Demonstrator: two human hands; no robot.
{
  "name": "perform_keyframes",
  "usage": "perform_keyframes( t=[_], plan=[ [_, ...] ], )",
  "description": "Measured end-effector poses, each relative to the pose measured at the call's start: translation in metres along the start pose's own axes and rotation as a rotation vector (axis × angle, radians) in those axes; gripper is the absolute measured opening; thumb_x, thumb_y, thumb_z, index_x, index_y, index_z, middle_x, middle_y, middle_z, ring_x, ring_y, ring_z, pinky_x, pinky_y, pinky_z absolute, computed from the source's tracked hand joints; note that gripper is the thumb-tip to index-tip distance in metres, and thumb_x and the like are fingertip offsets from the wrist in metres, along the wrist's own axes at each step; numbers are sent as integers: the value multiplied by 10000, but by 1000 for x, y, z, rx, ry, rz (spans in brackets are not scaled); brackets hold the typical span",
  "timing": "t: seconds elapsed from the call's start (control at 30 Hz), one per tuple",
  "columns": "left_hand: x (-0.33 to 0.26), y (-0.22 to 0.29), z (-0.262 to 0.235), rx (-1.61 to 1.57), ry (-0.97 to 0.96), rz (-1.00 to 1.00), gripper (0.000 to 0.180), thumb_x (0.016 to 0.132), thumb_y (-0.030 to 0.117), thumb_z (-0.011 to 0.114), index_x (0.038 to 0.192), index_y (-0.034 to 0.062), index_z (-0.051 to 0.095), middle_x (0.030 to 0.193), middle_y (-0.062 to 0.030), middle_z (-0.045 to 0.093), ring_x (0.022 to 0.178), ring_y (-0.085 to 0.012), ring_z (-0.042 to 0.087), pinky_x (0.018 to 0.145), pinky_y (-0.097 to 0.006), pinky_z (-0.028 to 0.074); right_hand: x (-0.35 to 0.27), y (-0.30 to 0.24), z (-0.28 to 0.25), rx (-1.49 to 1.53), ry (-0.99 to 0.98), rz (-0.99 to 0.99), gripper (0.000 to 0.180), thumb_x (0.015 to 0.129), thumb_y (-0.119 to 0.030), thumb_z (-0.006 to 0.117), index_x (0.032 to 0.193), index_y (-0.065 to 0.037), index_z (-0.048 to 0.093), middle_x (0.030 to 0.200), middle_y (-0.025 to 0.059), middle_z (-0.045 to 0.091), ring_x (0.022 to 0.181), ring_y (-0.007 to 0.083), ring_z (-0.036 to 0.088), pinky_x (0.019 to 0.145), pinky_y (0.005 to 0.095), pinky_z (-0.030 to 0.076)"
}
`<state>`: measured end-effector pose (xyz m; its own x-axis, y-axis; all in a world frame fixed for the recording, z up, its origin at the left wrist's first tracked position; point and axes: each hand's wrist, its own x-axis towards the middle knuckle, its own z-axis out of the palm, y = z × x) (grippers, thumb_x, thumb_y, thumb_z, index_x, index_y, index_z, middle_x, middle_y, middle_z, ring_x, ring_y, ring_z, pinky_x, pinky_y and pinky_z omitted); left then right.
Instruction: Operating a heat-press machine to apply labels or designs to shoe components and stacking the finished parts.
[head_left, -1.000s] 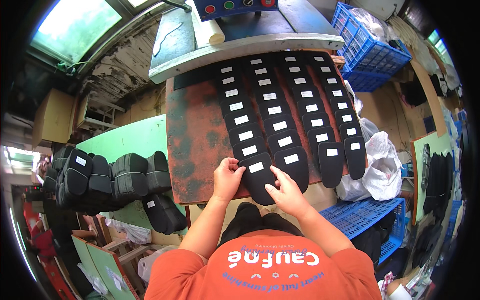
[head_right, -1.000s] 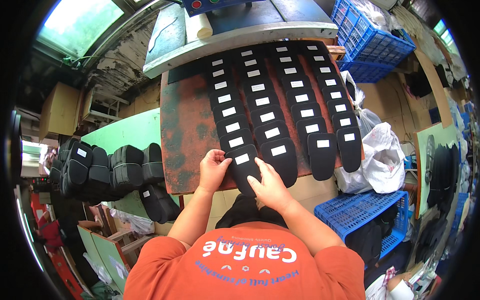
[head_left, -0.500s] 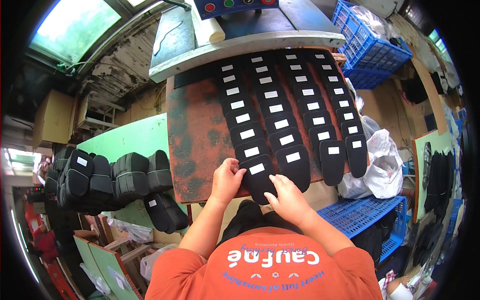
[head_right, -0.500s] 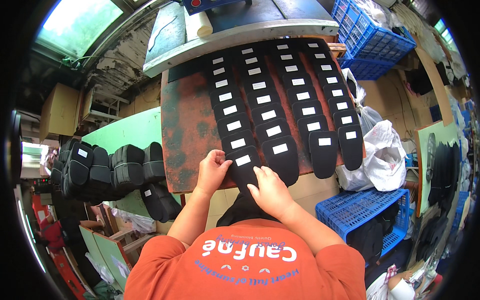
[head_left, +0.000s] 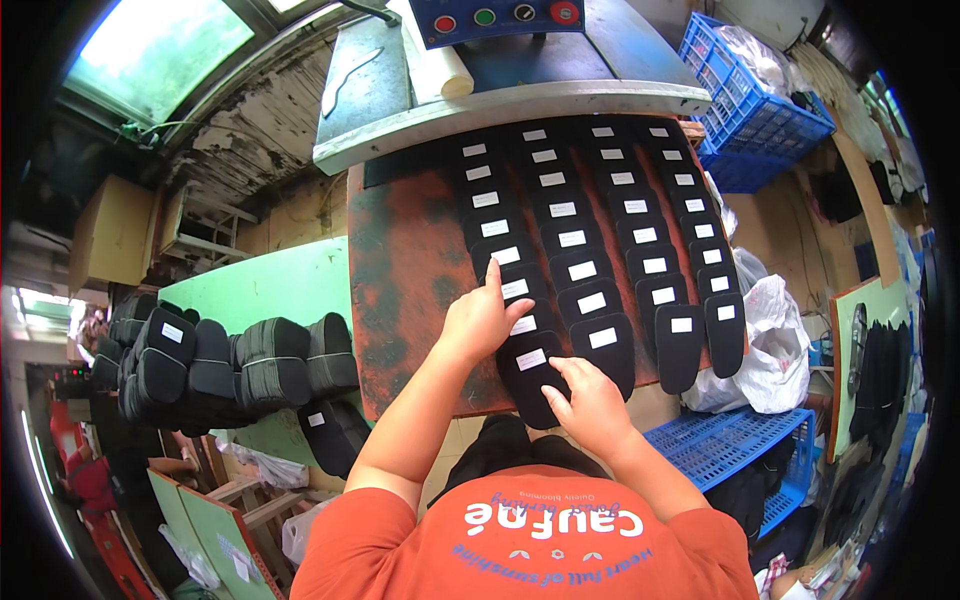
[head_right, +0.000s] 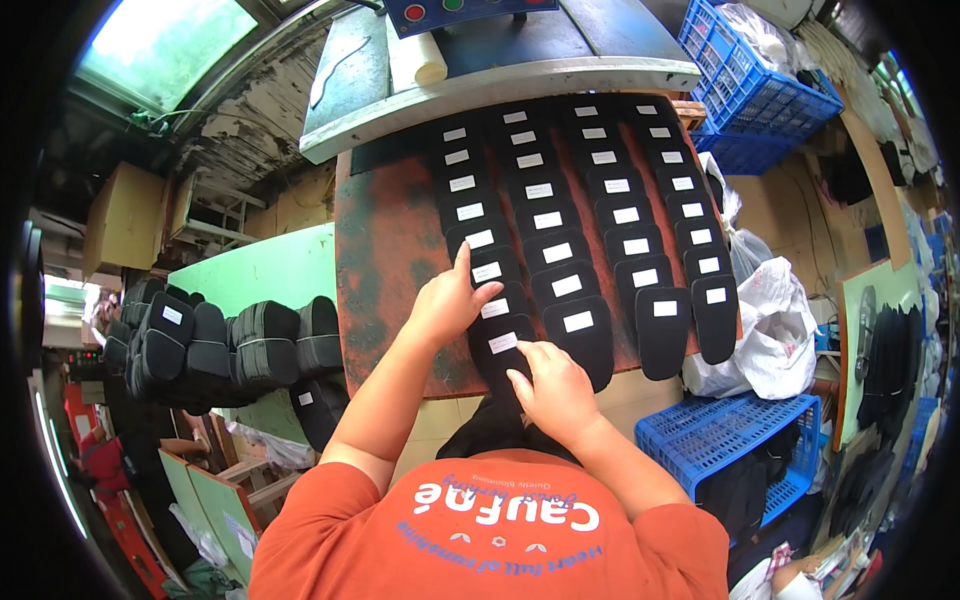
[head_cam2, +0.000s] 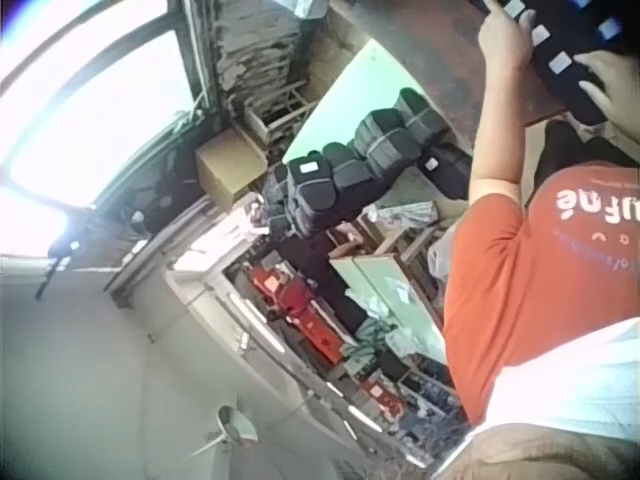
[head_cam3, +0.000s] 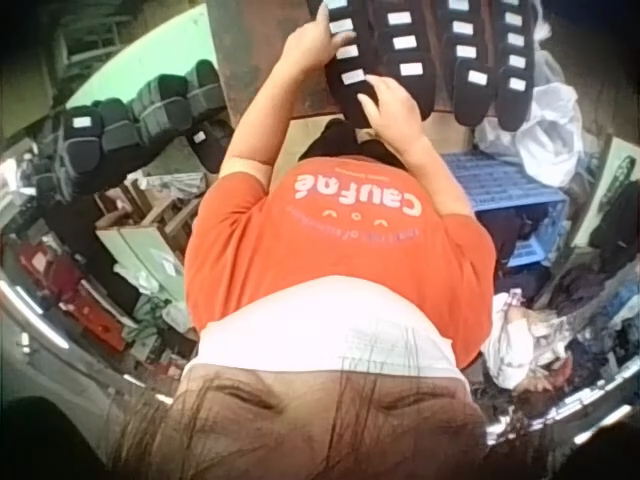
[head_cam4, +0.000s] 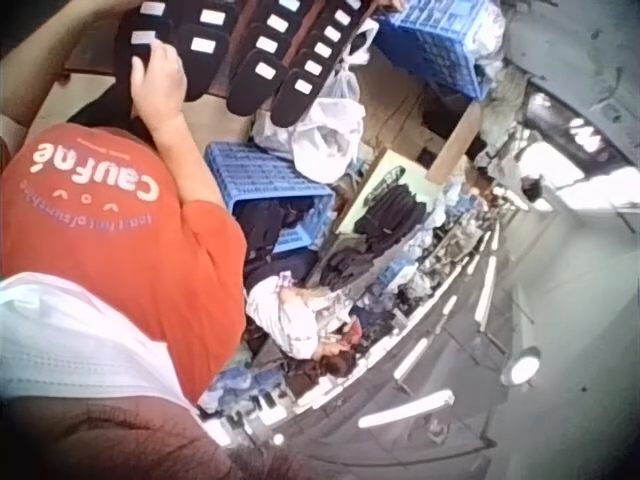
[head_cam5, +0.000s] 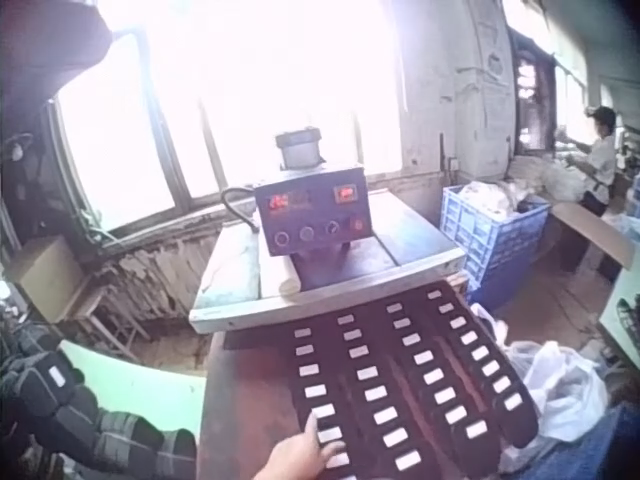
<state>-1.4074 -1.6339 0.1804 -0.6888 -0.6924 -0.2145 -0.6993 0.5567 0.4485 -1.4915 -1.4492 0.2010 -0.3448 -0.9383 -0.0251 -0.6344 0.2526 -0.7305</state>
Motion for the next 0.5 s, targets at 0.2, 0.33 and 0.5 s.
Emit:
perform_keyframes(
  t=[0.2,0.33,0.5],
  plan=[
    [22,-9,-5,-30,-90,-44,660,815,432,600,1218,-69,449,922,-245,630,889,-361,618,773,-413,486,12,0,1,43,-15,61,346,775,-168,650,1060,10,571,1008,166,601,929,315,591,805,365,480],
    [-2,-18,-23,-96,13,-83,588,811,390,612,1190,-36,470,884,-222,641,832,-368,627,720,-437,496,16,-11,3,88,-30,36,335,770,-148,646,1054,15,576,990,181,604,923,330,589,804,369,477],
    [-61,-57,-99,-194,747,143,389,741,171,717,1054,-7,571,831,-125,627,794,-301,579,725,-366,464,12,1,-11,110,11,40,319,768,-28,620,1076,34,566,950,154,610,770,222,612,724,304,493]
  ],
)
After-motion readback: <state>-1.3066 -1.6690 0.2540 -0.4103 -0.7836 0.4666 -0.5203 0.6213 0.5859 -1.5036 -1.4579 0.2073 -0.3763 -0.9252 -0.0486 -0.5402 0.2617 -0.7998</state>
